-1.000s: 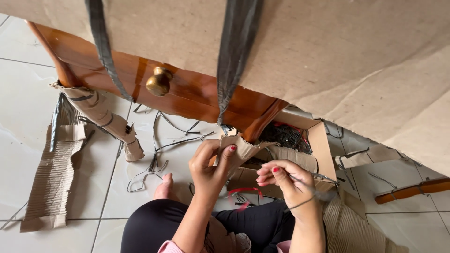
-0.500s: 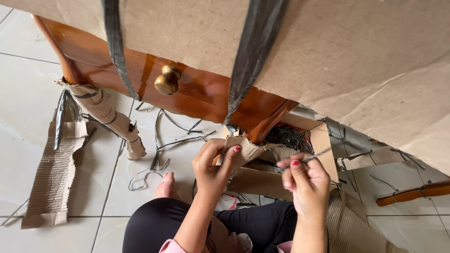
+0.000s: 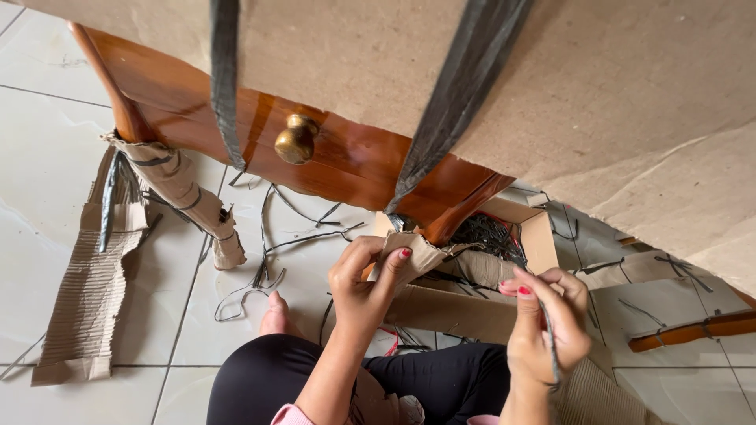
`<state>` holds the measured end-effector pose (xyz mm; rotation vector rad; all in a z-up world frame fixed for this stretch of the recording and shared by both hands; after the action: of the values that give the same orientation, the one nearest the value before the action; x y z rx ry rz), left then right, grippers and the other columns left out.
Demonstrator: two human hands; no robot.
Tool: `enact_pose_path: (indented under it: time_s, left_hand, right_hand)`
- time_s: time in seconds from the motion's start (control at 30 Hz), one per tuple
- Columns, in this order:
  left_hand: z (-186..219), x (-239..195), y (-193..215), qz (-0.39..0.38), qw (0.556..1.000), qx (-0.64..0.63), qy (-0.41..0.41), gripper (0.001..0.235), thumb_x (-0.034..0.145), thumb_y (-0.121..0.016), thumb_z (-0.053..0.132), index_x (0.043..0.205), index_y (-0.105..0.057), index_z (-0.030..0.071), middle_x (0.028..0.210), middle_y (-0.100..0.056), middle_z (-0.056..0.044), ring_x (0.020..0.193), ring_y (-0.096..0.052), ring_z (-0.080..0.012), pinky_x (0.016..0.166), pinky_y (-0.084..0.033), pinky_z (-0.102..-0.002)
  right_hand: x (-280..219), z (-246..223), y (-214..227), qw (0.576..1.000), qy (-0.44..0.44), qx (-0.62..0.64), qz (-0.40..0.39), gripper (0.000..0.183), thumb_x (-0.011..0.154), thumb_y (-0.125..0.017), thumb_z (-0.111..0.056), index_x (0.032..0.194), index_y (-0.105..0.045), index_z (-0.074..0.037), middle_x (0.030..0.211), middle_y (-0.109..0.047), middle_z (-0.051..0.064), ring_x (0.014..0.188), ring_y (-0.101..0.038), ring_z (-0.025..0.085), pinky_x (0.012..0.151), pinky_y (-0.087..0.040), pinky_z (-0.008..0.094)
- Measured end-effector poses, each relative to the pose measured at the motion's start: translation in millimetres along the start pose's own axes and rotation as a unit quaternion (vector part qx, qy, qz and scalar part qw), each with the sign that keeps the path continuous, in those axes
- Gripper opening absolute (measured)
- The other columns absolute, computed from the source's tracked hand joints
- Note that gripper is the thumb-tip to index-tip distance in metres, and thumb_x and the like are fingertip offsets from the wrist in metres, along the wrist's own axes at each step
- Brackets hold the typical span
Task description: Wrapping the legs of a wooden cabinet with protective cardboard and securing them with red plastic ties.
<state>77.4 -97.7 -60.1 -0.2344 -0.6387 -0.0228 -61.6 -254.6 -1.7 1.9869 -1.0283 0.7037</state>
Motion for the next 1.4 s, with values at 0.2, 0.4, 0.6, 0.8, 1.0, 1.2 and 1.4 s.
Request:
enact_pose_path:
  time_s: [0.2, 0.4, 0.6, 0.8, 1.0, 1.2, 1.4]
  left_hand:
    - [0, 0, 5, 0.002, 1.0, -0.013, -0.009, 0.016, 0.093, -0.075, 0.011, 0.084, -0.064, 0.003, 0.076, -0.061, -0.004, 0.07, -0.057, -0.0169, 0.065, -0.047, -0.028]
    - [5, 1, 12, 0.012, 0.999, -0.043, -0.028, 0.012, 0.092, -0.074, 0.006, 0.085, -0.066, 0.002, 0.079, -0.067, -0.007, 0.072, -0.062, -0.0189, 0.066, -0.05, -0.029]
    - [11, -2, 13, 0.021, 0.997, -0.06, -0.036, 0.005, 0.091, -0.075, 0.006, 0.093, -0.071, 0.003, 0.085, -0.073, -0.009, 0.076, -0.069, -0.0191, 0.069, -0.056, -0.028]
    - [10, -3, 11, 0.018, 0.997, -0.067, -0.02, 0.008, 0.088, -0.079, 0.004, 0.091, -0.071, 0.003, 0.085, -0.073, -0.009, 0.075, -0.068, -0.0181, 0.068, -0.055, -0.027]
    - [-10, -6, 6, 0.023, 0.996, -0.064, 0.055, 0.017, 0.087, -0.08, 0.015, 0.085, -0.067, 0.005, 0.082, -0.069, -0.005, 0.077, -0.064, -0.0174, 0.072, -0.051, -0.029]
    - [-44, -5, 5, -0.07, 0.956, -0.093, 0.268, 0.049, 0.078, -0.08, 0.046, 0.114, -0.066, 0.016, 0.116, -0.071, 0.004, 0.112, -0.064, -0.011, 0.092, -0.05, -0.028]
    - [-92, -11, -16, -0.072, 0.88, -0.338, 0.327, 0.023, 0.092, -0.076, 0.018, 0.11, -0.067, 0.006, 0.097, -0.071, -0.002, 0.092, -0.065, -0.0098, 0.085, -0.052, -0.024]
  right_hand:
    - [-12, -21, -25, 0.988, 0.091, -0.08, 0.099, 0.013, 0.101, -0.071, 0.016, 0.11, -0.072, 0.008, 0.107, -0.059, 0.017, 0.084, -0.078, 0.032, 0.075, -0.063, 0.032]
    - [-16, -4, -25, 0.971, 0.129, -0.058, 0.193, 0.015, 0.1, -0.072, 0.028, 0.106, -0.07, 0.014, 0.102, -0.061, 0.026, 0.082, -0.074, 0.044, 0.078, -0.067, 0.045]
    - [-18, -32, -41, 0.977, 0.131, -0.091, 0.139, 0.026, 0.091, -0.079, 0.024, 0.093, -0.075, -0.002, 0.087, -0.073, 0.015, 0.076, -0.076, 0.026, 0.071, -0.059, 0.031]
    - [-32, -1, -97, 0.988, 0.122, -0.011, 0.092, 0.016, 0.087, -0.075, 0.018, 0.097, -0.074, 0.005, 0.106, -0.074, 0.022, 0.094, -0.076, 0.032, 0.089, -0.064, 0.036]
    - [-9, -31, -103, 0.991, -0.124, 0.052, -0.009, 0.014, 0.091, -0.057, 0.002, 0.088, -0.068, -0.005, 0.084, -0.068, -0.001, 0.077, -0.057, 0.01, 0.071, -0.047, 0.026]
    - [-15, -6, -115, 0.874, -0.231, 0.422, -0.076, 0.053, 0.089, -0.061, -0.001, 0.14, -0.05, 0.007, 0.121, -0.064, 0.018, 0.113, -0.062, 0.025, 0.105, -0.049, 0.037]
    - [-14, 5, -122, 0.874, -0.289, 0.381, -0.083, 0.055, 0.085, -0.069, 0.001, 0.139, -0.055, -0.001, 0.135, -0.066, 0.018, 0.126, -0.064, 0.026, 0.111, -0.051, 0.037]
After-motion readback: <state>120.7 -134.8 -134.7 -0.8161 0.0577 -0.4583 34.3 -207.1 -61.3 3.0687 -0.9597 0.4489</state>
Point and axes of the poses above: each hand's wrist, its own x-axis towards the middle knuckle, its own y-axis out of the back of the hand, z = x × y, the point moved 3 cm from there along x, towards the middle knuckle
